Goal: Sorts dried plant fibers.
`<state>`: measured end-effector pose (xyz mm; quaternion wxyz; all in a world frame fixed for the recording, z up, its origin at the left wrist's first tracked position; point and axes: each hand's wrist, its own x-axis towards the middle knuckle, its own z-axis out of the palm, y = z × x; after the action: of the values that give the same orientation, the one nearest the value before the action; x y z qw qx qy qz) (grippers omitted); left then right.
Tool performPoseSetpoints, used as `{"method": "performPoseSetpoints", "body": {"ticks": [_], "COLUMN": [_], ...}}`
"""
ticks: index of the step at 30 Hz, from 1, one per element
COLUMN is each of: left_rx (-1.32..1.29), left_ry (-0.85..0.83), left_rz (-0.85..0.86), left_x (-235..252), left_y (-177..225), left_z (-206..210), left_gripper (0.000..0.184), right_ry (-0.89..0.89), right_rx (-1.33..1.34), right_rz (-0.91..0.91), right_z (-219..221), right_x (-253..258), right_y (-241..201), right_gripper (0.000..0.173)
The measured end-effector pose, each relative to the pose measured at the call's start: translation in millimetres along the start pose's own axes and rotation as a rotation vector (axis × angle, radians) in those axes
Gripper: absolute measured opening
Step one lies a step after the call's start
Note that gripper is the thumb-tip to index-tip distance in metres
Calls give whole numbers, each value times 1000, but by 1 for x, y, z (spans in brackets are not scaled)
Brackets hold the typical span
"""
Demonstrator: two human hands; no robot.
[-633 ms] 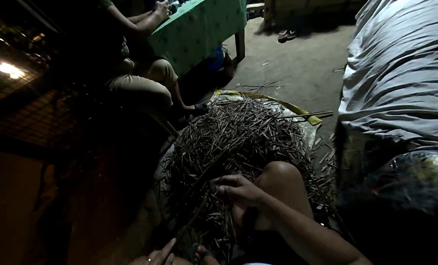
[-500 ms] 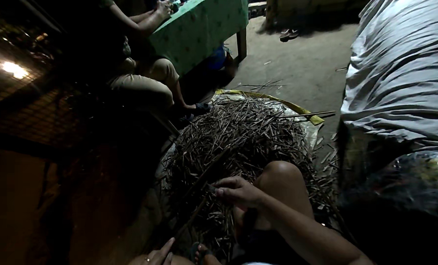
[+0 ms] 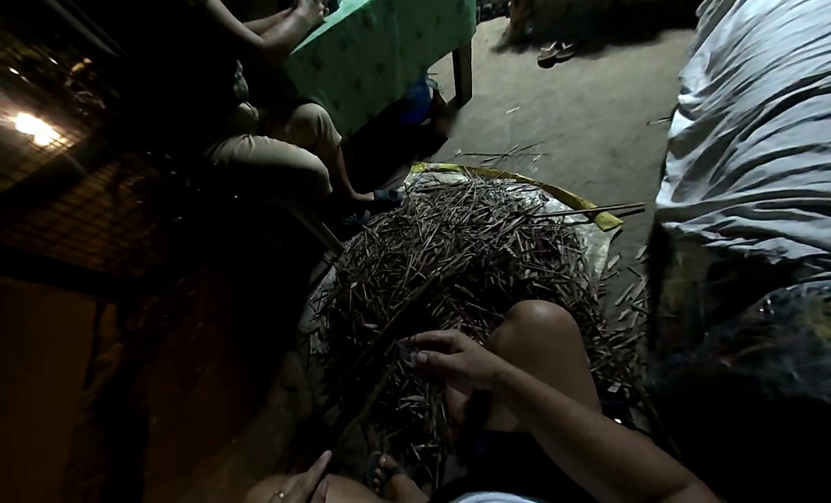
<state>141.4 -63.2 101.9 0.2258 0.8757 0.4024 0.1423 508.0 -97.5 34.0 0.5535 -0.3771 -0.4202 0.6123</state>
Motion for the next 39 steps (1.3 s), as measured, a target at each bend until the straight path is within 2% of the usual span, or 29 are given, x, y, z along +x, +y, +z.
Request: {"method": "performPoseSetpoints", "body": {"ticks": [5, 13, 17, 21, 24, 26, 31, 33, 39], "left_rx": [28, -36, -49, -2, -4, -23, -68, -137, -238], "left_ry": [11, -5, -5, -11, -23, -21, -5, -1, 58], "left_rz": [-21, -17, -3, -24, -30, -30, -53, -84, -80], "left_x": [-1, 4, 4, 5, 7, 11, 22, 25, 40], "left_y": [1, 9, 13, 16, 15, 18, 30, 35, 50], "left_z": [0, 0, 3, 5, 7, 9, 15, 20, 36], "left_gripper": [29, 29, 29, 30, 31, 33, 33, 33, 31], "right_ry": [-93, -28, 179, 605, 692, 599, 121, -14, -174], "right_rx": [-19, 19, 67, 253, 293, 288, -21, -117, -160], "right_rz": [12, -128, -147, -139, -91, -68, -121, -119, -27], "right_z": [3, 6, 3, -26, -42, -35, 0, 11, 29], "right_x": [-1, 1, 3, 5, 3, 0, -6, -6, -6], "right_y": [1, 3, -1, -17, -18, -13, -7, -3, 1], "right_gripper": [31, 38, 43, 45, 51, 46, 35, 34, 32]}}
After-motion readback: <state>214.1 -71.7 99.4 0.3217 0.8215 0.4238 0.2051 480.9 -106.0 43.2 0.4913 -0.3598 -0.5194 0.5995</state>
